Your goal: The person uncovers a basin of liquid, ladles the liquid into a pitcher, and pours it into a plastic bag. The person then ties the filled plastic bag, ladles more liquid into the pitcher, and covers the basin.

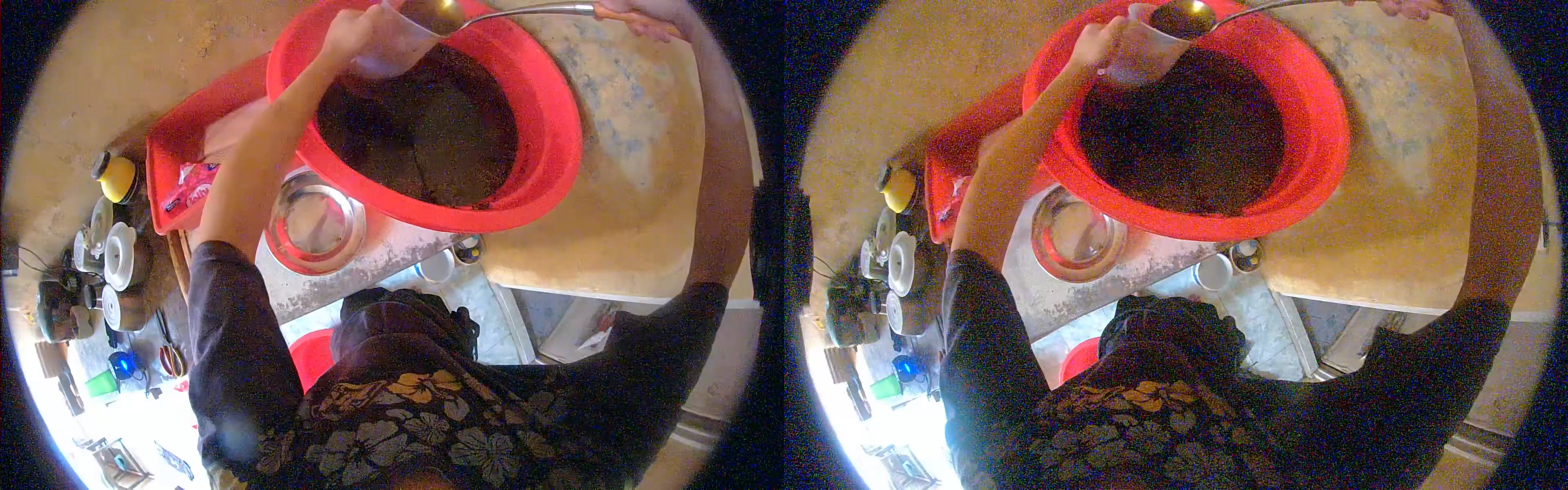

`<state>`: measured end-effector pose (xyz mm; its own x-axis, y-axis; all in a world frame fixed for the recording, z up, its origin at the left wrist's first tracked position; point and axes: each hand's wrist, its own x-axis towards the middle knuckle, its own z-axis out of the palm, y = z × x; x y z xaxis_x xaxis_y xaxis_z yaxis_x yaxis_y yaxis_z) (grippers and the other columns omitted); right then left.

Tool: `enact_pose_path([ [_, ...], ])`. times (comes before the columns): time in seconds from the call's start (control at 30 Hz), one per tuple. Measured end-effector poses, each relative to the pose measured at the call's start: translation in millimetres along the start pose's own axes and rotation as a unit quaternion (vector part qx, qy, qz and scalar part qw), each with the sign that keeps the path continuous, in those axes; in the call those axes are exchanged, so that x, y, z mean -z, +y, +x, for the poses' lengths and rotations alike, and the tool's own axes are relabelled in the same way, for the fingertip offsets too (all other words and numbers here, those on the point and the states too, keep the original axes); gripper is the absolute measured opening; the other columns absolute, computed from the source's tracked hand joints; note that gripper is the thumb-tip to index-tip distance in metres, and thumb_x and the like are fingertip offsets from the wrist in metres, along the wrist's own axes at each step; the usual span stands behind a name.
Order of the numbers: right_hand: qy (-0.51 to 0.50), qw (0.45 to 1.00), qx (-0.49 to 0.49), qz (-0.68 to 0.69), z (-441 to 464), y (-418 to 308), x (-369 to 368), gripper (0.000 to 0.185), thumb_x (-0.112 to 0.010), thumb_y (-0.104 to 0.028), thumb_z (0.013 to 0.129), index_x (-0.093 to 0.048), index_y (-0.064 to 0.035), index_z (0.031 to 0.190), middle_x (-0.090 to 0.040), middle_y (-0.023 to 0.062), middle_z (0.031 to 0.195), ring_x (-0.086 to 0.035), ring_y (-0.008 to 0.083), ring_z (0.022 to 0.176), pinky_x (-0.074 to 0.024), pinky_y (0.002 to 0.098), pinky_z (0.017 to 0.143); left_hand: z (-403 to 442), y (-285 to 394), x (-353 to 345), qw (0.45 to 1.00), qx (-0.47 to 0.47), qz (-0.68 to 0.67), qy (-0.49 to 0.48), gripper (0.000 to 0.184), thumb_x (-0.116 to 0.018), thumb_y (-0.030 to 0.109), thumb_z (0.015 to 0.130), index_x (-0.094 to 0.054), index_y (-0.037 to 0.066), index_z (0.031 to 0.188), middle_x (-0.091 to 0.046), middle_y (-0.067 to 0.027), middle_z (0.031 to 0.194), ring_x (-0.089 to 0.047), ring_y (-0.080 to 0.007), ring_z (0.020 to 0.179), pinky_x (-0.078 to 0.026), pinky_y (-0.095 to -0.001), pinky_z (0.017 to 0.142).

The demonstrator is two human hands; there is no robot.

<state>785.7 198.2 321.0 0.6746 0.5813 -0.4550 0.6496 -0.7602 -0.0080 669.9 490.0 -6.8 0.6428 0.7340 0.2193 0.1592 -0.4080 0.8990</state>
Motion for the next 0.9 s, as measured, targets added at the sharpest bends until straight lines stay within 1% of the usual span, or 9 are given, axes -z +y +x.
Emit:
enact_pose_path([
  [0.1, 0.05, 0.998, 0.024, -0.024, 10, 7, -9, 0.022, -0.048, -0.017, 0.091, -0.064, -0.0049, 0.098, -0.054, 0.0023, 0.059, -0.047, 0.0089, 0.046, -0.037, 0.0258, 0.04, -1, 5, -10, 0.999, 0.002, -0.036, 0.02, 0.052, -0.049, 0.044, 0.086, -0.062, -0.001, 0.064, -0.057, -0.0073, 0.052, -0.054, -0.0172, 0.044, -0.041, -0.0332, 0.041],
  [0.17, -0.023, 0.997, -0.03, 0.068, 3, -1, -5, 0.02, -0.049, -0.017, 0.09, -0.064, -0.0053, 0.097, -0.054, 0.0024, 0.059, -0.047, 0.0103, 0.047, -0.0385, 0.0264, 0.043, -4, 4, -12, 0.993, -0.029, -0.109, 0.028, 0.052, -0.048, 0.044, 0.087, -0.062, -0.002, 0.066, -0.057, -0.0071, 0.052, -0.053, -0.0175, 0.042, -0.041, -0.0332, 0.04],
  [0.23, -0.024, 0.992, -0.019, 0.119, 7, 10, -4, 0.021, -0.049, -0.022, 0.089, -0.064, -0.0073, 0.094, -0.049, 0.0013, 0.055, -0.042, 0.0092, 0.041, -0.0349, 0.0251, 0.038, -5, 1, -8, 0.994, -0.049, -0.099, 0.02, 0.05, -0.047, 0.043, 0.087, -0.062, -0.001, 0.066, -0.056, -0.0065, 0.052, -0.052, -0.0172, 0.041, -0.04, -0.033, 0.038],
  [0.3, 0.044, 0.989, 0.061, 0.127, 43, 71, -11, 0.026, -0.048, -0.032, 0.087, -0.063, -0.0109, 0.09, -0.04, -0.0012, 0.047, -0.031, 0.0057, 0.03, -0.026, 0.0219, 0.027, -3, -5, -7, 0.991, -0.053, -0.119, 0.009, 0.049, -0.047, 0.042, 0.087, -0.061, 0.0, 0.065, -0.055, -0.0059, 0.052, -0.051, -0.0166, 0.041, -0.038, -0.0325, 0.037],
  [0.4, 0.05, 0.975, 0.1, 0.194, 56, 97, -28, 0.028, -0.047, -0.034, 0.09, -0.063, -0.0109, 0.093, -0.04, -0.0032, 0.048, -0.031, 0.0035, 0.031, -0.0253, 0.0192, 0.027, -6, -2, -2, 0.985, -0.025, -0.173, 0.003, 0.046, -0.047, 0.04, 0.087, -0.06, 0.003, 0.064, -0.054, -0.005, 0.052, -0.049, -0.0151, 0.04, -0.037, -0.0311, 0.035],
  [0.57, -0.027, 0.945, 0.105, 0.309, 61, 126, -54, 0.029, -0.045, -0.033, 0.093, -0.061, -0.0089, 0.098, -0.041, -0.0051, 0.048, -0.032, 0.0024, 0.032, -0.0262, 0.0183, 0.027, -34, 40, 8, 0.98, 0.02, -0.197, 0.022, 0.041, -0.046, 0.038, 0.088, -0.058, 0.006, 0.064, -0.049, -0.0008, 0.05, -0.043, -0.0115, 0.039, -0.032, -0.0273, 0.034],
  [0.7, -0.043, 0.916, 0.096, 0.388, 77, 155, -68, 0.029, -0.044, -0.032, 0.094, -0.061, -0.0083, 0.098, -0.042, -0.0052, 0.049, -0.034, 0.0032, 0.033, -0.0266, 0.0191, 0.028, -43, 53, 20, 0.969, -0.006, -0.243, 0.029, 0.044, -0.046, 0.042, 0.087, -0.052, 0.006, 0.062, -0.04, 0.0003, 0.046, -0.036, -0.0119, 0.037, -0.027, -0.0298, 0.034],
  [0.8, -0.055, 0.946, 0.047, 0.315, 85, 160, -76, 0.028, -0.043, -0.029, 0.093, -0.061, -0.0085, 0.097, -0.043, -0.0043, 0.049, -0.037, 0.005, 0.034, -0.0289, 0.0217, 0.03, -51, 67, 36, 0.948, 0.025, -0.316, 0.031, 0.045, -0.045, 0.042, 0.088, -0.051, 0.006, 0.06, -0.04, 0.0, 0.046, -0.036, -0.0123, 0.036, -0.027, -0.0301, 0.034],
  [0.9, -0.081, 0.951, 0.095, 0.282, 144, 218, -99, 0.024, -0.044, -0.026, 0.092, -0.06, -0.0084, 0.095, -0.044, -0.0028, 0.049, -0.039, 0.0077, 0.035, -0.0315, 0.0246, 0.031, -65, 89, 60, 0.946, -0.011, -0.315, 0.081, 0.045, -0.045, 0.042, 0.089, -0.049, 0.008, 0.059, -0.04, 0.0001, 0.047, -0.035, -0.0124, 0.036, -0.026, -0.0294, 0.034],
])
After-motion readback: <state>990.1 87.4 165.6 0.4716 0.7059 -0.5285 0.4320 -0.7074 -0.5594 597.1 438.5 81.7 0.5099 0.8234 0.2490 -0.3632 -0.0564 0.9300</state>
